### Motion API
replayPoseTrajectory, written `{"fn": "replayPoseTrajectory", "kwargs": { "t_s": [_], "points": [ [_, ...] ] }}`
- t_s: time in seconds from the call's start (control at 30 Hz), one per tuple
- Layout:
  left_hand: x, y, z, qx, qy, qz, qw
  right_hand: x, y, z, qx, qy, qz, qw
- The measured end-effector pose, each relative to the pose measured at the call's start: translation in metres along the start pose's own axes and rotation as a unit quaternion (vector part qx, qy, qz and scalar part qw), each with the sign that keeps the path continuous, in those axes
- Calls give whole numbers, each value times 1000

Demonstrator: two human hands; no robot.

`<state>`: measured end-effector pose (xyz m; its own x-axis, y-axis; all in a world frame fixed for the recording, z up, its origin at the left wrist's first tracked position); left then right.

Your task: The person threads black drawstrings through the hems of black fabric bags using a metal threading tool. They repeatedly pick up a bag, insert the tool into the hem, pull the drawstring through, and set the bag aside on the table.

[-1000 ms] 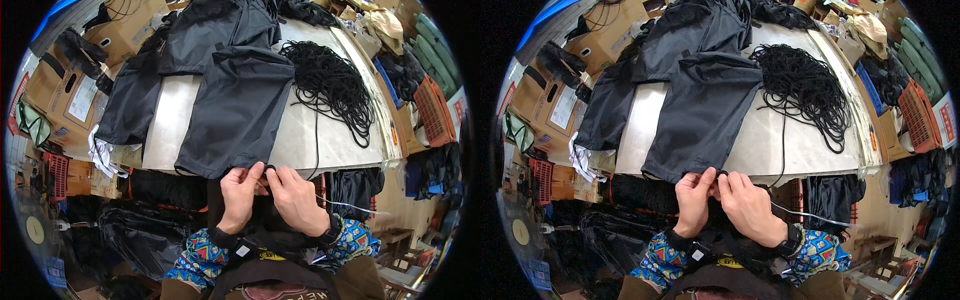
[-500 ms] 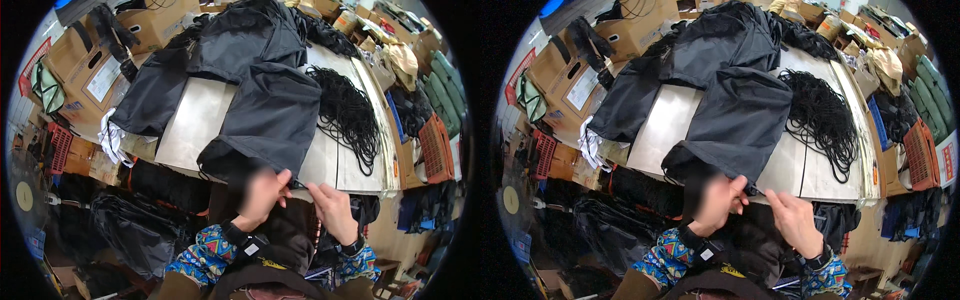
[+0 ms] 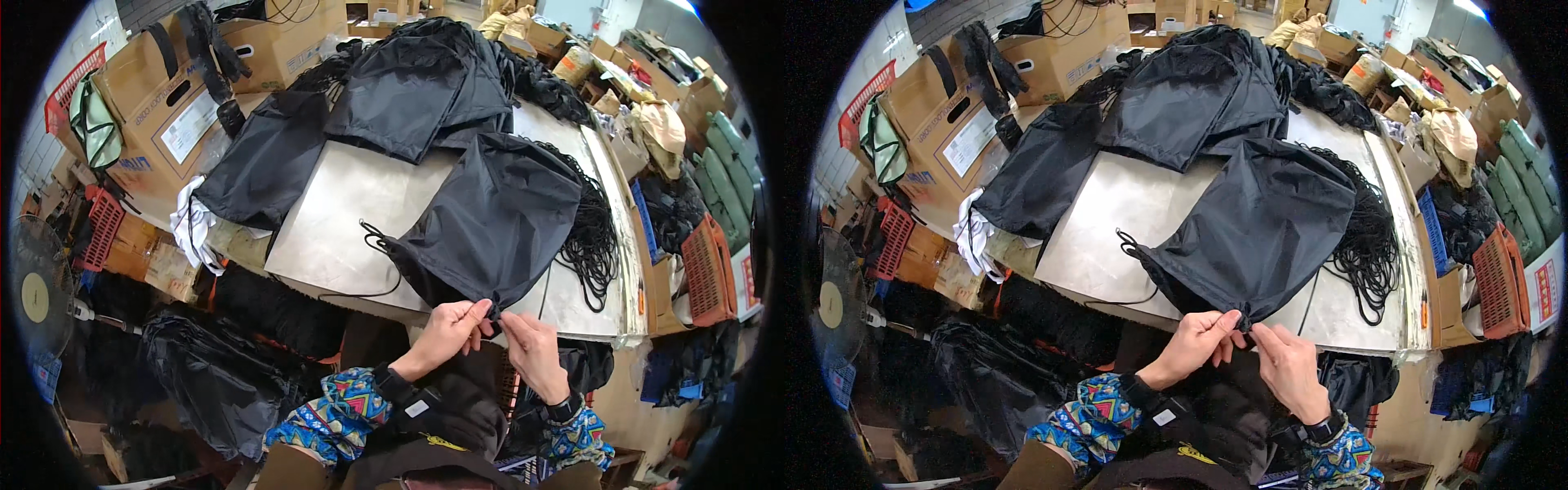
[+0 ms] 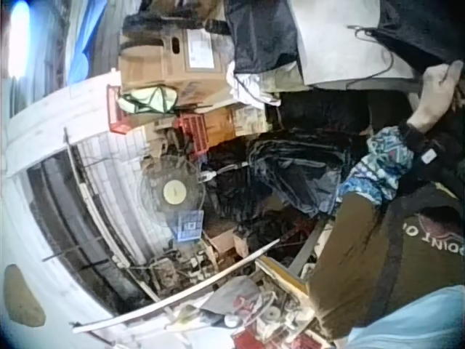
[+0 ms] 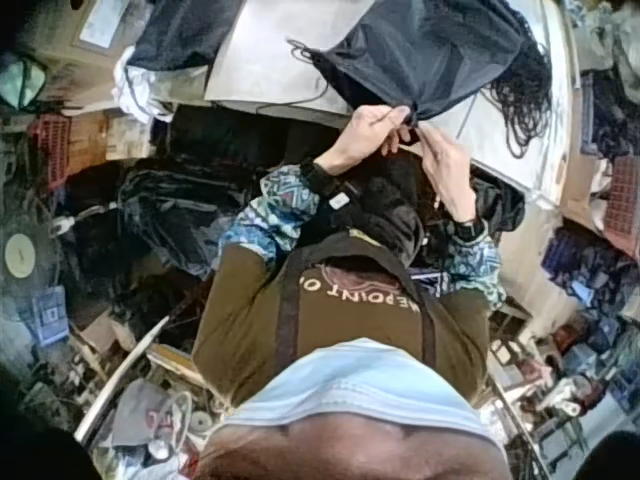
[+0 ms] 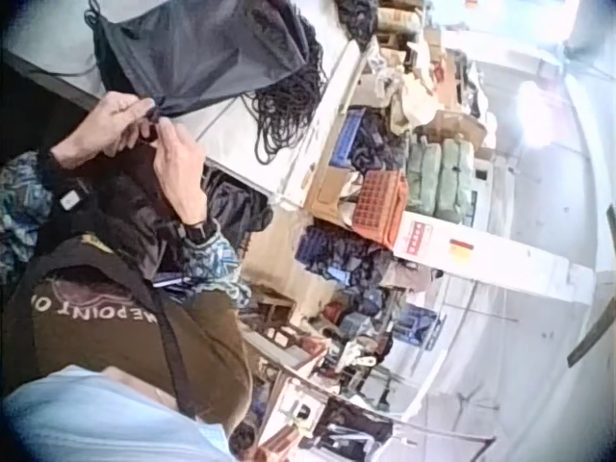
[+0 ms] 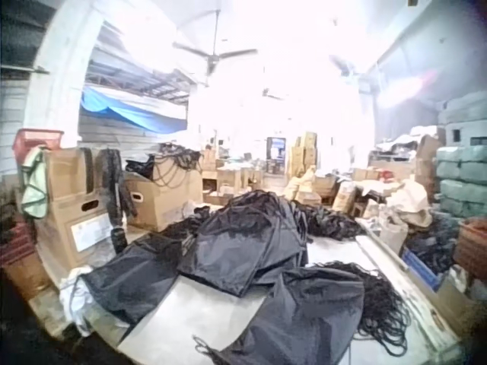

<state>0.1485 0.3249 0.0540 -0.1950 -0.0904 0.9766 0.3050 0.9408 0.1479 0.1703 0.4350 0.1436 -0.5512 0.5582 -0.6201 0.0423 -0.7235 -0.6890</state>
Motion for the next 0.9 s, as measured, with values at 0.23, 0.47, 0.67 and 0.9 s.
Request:
{"fn": "replayPoseTrajectory", "kwargs": {
  "t_s": [0.23, 0.47, 0.67, 0.9],
  "points": [
    [23, -43, 2, 178, 110, -211, 955, -10, -12, 0, 7, -57, -56, 997],
    [16, 2, 20, 154, 158, 61, 974, -12, -21, 7, -22, -62, -144, 987],
    [56, 46, 8, 137, 314, 370, 864, -74, -120, 64, 170, -100, 64, 978],
    [36, 55, 15, 17, 313, 784, 537, -18, -189, -39, 457, -123, 369, 800]
  ]
}}
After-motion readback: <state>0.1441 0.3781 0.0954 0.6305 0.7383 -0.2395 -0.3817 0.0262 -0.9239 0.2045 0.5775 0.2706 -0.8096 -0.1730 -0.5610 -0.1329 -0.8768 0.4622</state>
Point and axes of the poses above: each hand's wrist, its own z-axis towards the middle knuckle, its own y-axis out of the palm, x = y × z, the point moved 9 cm from there along z, towards the middle knuckle, and after that the axes turned 10 degrees about z, right-handed, at the moved point
